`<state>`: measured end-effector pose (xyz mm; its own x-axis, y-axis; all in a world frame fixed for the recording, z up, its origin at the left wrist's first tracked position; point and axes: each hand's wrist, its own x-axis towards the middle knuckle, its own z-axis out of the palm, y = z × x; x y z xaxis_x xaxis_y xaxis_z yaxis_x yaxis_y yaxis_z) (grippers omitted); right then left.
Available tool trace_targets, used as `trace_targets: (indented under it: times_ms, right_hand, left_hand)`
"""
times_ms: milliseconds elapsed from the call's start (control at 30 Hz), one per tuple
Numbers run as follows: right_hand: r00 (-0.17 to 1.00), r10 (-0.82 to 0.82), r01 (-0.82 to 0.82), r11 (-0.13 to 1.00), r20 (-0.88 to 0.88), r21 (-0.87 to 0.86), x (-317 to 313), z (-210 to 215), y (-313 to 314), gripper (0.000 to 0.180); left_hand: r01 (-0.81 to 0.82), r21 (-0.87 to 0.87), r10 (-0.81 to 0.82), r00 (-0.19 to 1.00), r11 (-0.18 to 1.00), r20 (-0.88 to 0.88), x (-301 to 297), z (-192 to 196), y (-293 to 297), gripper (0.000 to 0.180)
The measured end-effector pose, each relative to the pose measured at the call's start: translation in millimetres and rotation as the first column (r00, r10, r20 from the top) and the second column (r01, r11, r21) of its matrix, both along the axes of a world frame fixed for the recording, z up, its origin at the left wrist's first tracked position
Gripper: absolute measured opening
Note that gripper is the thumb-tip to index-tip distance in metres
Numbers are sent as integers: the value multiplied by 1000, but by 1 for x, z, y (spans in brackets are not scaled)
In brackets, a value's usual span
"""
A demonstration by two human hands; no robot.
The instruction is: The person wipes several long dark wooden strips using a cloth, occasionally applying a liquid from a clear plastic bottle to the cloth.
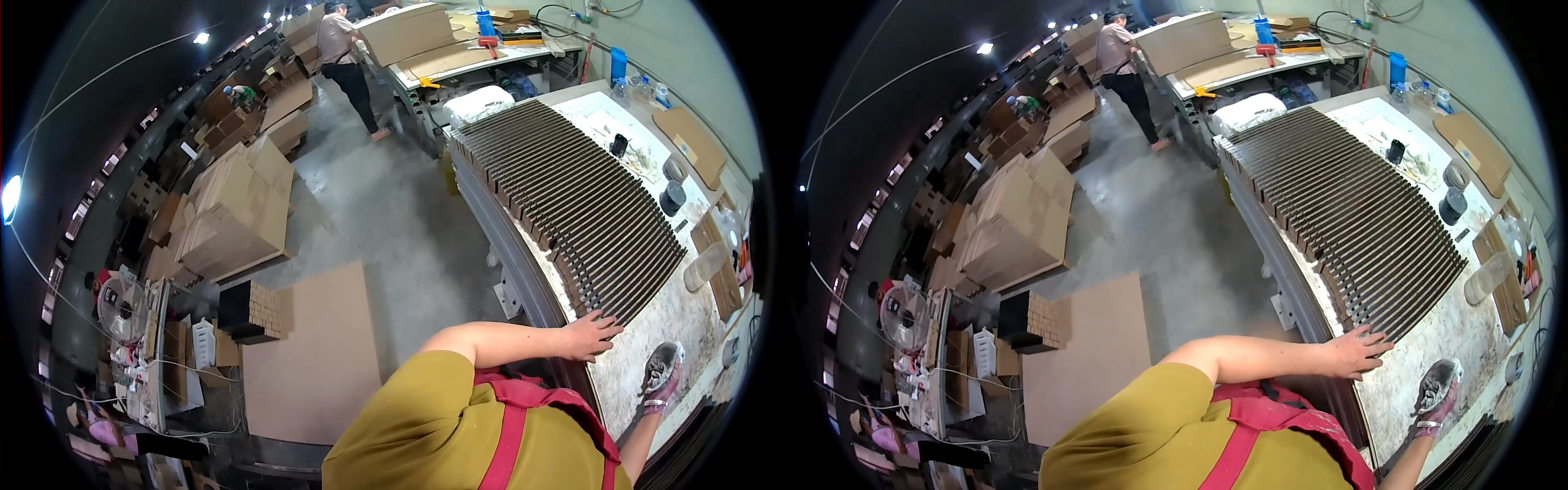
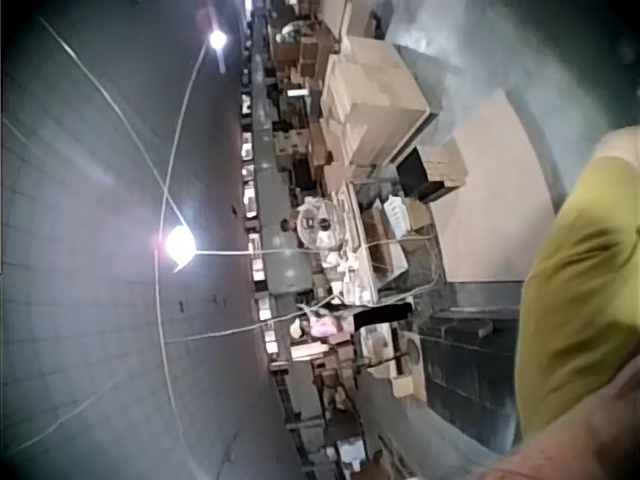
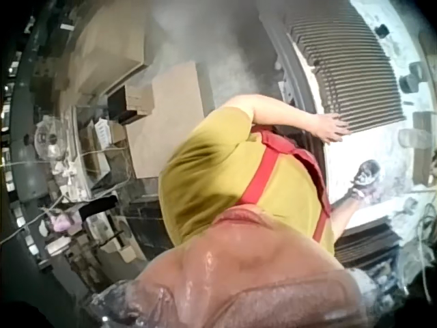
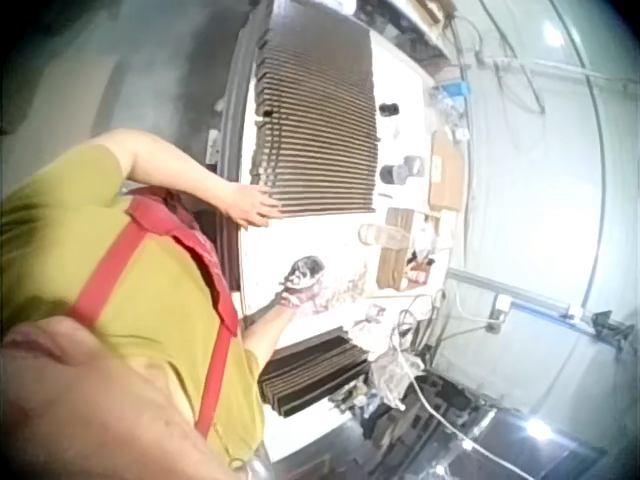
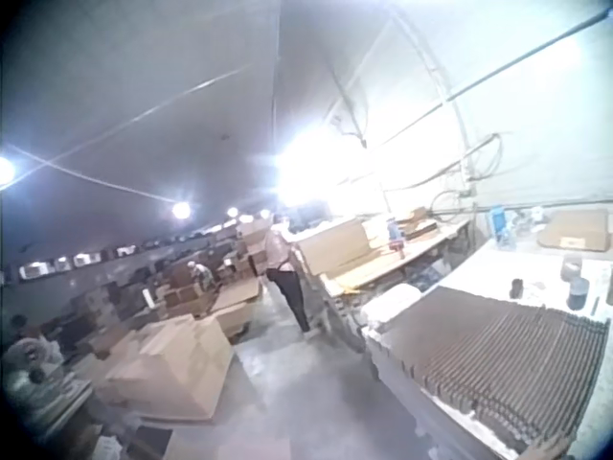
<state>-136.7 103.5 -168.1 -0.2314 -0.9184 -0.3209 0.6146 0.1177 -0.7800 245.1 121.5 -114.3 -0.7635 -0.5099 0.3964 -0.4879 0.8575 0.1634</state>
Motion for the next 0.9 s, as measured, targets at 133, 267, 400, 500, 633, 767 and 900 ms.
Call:
trace_targets:
  times_ms: [133,267,400,500,633,767,900]
  right_hand:
    - [1000,-25,25,999,18,29,26,26,5,49]
    - [993,-37,30,998,112,62,38,36,4,48]
    - [999,2,-6,995,43,96,23,26,2,48]
    - [985,112,-117,993,132,30,20,36,0,45]
    - [986,83,-71,993,144,-90,-19,15,-38,42]
    - [983,43,-22,993,181,-113,4,51,-61,40]
    - [956,246,-237,969,159,-73,-20,7,-78,41]
  left_hand:
    - [-48,-88,41,995,995,-88,-2,4,3,68]
    - [-151,-125,136,984,981,-117,-3,8,-3,67]
    - [-162,-175,129,975,971,-183,-6,6,-7,59]
    - [-172,-107,142,959,979,-244,-11,12,-2,54]
    - [-222,-13,218,966,975,-136,-15,17,5,68]
    - [-277,-13,274,957,961,-98,-18,15,6,67]
    - [-276,49,280,950,960,-136,-22,24,5,57]
